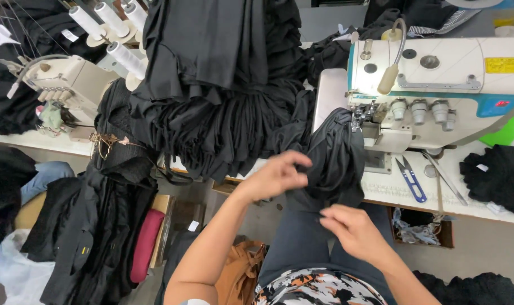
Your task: The person is using an industrial overlock sewing machine to join or finish the edges of small black fabric pieces.
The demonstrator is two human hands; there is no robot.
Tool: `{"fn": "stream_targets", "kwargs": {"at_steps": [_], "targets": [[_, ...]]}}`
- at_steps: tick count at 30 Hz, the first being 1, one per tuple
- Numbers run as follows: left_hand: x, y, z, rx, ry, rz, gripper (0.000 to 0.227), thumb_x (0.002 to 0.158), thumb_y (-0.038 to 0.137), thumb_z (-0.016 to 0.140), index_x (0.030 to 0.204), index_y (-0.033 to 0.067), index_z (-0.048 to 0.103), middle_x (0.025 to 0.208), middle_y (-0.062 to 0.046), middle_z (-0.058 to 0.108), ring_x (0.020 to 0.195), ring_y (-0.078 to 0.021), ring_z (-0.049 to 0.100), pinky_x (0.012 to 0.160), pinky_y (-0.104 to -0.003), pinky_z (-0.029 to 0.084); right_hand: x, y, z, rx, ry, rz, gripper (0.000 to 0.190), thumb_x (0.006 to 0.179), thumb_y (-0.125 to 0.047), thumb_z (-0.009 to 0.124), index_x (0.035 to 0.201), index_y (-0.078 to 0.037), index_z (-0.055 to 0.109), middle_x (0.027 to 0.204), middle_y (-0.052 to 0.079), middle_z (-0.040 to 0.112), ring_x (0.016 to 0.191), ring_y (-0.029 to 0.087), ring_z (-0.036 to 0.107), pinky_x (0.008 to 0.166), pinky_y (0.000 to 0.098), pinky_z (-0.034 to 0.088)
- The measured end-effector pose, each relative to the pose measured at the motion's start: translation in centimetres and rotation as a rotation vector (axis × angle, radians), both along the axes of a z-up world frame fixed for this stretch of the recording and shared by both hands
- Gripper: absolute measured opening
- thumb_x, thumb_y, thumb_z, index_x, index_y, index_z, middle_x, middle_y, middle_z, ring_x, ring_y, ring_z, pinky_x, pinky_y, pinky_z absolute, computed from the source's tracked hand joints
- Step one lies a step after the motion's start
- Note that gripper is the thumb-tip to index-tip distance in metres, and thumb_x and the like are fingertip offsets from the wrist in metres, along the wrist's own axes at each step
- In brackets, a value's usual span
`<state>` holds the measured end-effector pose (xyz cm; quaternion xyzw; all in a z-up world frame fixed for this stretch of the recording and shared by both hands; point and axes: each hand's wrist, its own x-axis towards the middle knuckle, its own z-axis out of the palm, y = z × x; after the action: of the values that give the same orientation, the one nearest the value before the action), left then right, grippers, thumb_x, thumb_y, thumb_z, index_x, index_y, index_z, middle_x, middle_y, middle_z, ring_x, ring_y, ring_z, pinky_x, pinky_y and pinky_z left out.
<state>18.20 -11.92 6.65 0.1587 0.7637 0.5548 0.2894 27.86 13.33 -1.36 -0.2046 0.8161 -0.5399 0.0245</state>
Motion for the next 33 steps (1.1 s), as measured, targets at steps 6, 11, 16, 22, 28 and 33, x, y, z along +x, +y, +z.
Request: {"fn": "stream_targets", "kwargs": {"at_steps": [6,11,16,22,28,33], "targets": [[-3.0,1.4,-8.1,-0.274,0.345,0.361,0.054,0.086,0.041,0.073,0.127,0.0092,0.058,0.106,-0.007,0.067,0.099,-0.0224,0.066,0.088,-0.037,0.051,2.5,7.6,3.2,-0.077,0.462,-0.753,0.024,0.089,0.0,0.066,0.098,-0.001,0.044,0.097,0.014,0.045,0.093,0.033,0.052,0.075,0.0464,0.042],[-3.2,4.3,-12.7,-0.41,0.615,0.276,0.034,0.105,0.029,0.059,0.084,0.0089,0.041,0.073,-0.011,0.043,0.065,-0.0313,0.047,0.06,-0.043,0.033,0.7,2.7,-2.3,0.227,0.685,-0.884,0.017,0.111,0.015,0.057,0.101,0.02,0.07,0.088,0.025,0.063,0.077,0.036,0.056,0.07,0.0455,0.043],[-1.5,6.4,-4.1,-0.073,0.63,0.522,0.025,0.107,0.033,0.049,0.108,0.009,0.058,0.068,-0.02,0.065,0.079,-0.0491,0.07,0.065,-0.053,0.051,-7.1,-5.0,-8.8,0.017,0.192,-0.452,0.024,0.104,-0.002,0.042,0.122,0.006,0.056,0.1,0.036,0.071,0.093,0.054,0.068,0.075,0.0591,0.055],[-5.9,0.9,5.1,-0.019,0.997,0.828,0.019,0.105,0.027,0.055,0.093,0.0135,0.061,0.073,-0.016,0.066,0.073,-0.0363,0.068,0.065,-0.043,0.052,-9.0,0.0,-13.7,0.746,0.87,-0.503,0.008,0.098,-0.02,0.063,0.102,-0.014,0.064,0.06,0.006,0.056,0.052,0.028,0.061,0.055,0.0392,0.05],[-12.1,-1.9,-12.1,-1.013,1.841,0.307,0.008,0.1,0.016,0.052,0.096,0.0176,0.059,0.072,0.003,0.052,0.057,-0.0148,0.057,0.048,-0.03,0.049,-8.4,8.9,-12.5,0.856,0.713,-0.383,0.009,0.101,-0.024,0.061,0.098,-0.017,0.066,0.071,0.003,0.063,0.079,0.025,0.067,0.087,0.0378,0.05],[-10.3,-1.2,-16.7,-0.962,1.428,0.355,0.014,0.098,0.015,0.061,0.112,0.0139,0.059,0.082,-0.001,0.058,0.072,-0.0203,0.062,0.06,-0.032,0.052,-8.1,7.9,-12.3,0.72,0.456,-0.352,0.019,0.105,-0.031,0.058,0.1,-0.017,0.069,0.077,0.002,0.067,0.085,0.025,0.07,0.091,0.0375,0.051]]}}
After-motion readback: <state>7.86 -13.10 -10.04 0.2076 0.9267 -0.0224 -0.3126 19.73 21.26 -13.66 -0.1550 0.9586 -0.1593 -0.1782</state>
